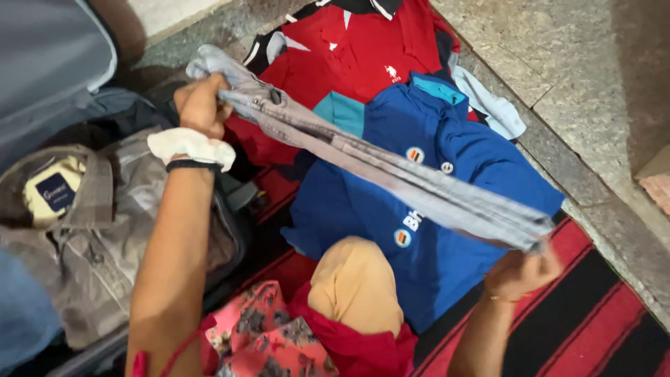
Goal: The person folds a pair of jeans and places them into a suitcase that already contains other folded clothes.
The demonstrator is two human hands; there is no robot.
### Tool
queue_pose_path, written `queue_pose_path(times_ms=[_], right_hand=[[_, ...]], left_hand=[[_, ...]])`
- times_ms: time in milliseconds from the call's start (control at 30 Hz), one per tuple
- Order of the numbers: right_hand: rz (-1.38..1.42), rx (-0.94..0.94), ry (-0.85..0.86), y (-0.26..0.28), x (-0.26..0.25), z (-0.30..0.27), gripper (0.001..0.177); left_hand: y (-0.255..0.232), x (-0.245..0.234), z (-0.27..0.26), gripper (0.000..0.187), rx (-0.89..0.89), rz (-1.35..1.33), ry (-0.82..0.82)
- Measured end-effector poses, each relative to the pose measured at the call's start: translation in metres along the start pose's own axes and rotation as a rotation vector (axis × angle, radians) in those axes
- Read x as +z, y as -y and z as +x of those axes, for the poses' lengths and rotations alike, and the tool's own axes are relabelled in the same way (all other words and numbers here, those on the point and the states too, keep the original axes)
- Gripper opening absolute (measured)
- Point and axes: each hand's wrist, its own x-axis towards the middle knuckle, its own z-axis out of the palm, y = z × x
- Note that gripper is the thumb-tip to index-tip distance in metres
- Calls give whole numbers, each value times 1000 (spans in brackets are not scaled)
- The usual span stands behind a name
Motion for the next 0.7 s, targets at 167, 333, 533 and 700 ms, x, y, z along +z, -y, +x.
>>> queue_pose_path(times_ms=[167, 333, 533, 700], right_hand=[[141, 268, 23, -3, -30, 90, 39], [-139, 29, 177, 64, -57, 129, 21], [-519, 216, 149, 51, -132, 17, 32], [-1003, 193, 342, -31, -164, -125, 31]], left_hand=[[-20, 67, -28, 17, -9, 197, -175], [-7, 94, -26, 31, -2, -308, 83], [110, 61, -104, 84, 101, -336, 93], [248, 4, -156, 68, 133, 357, -270]])
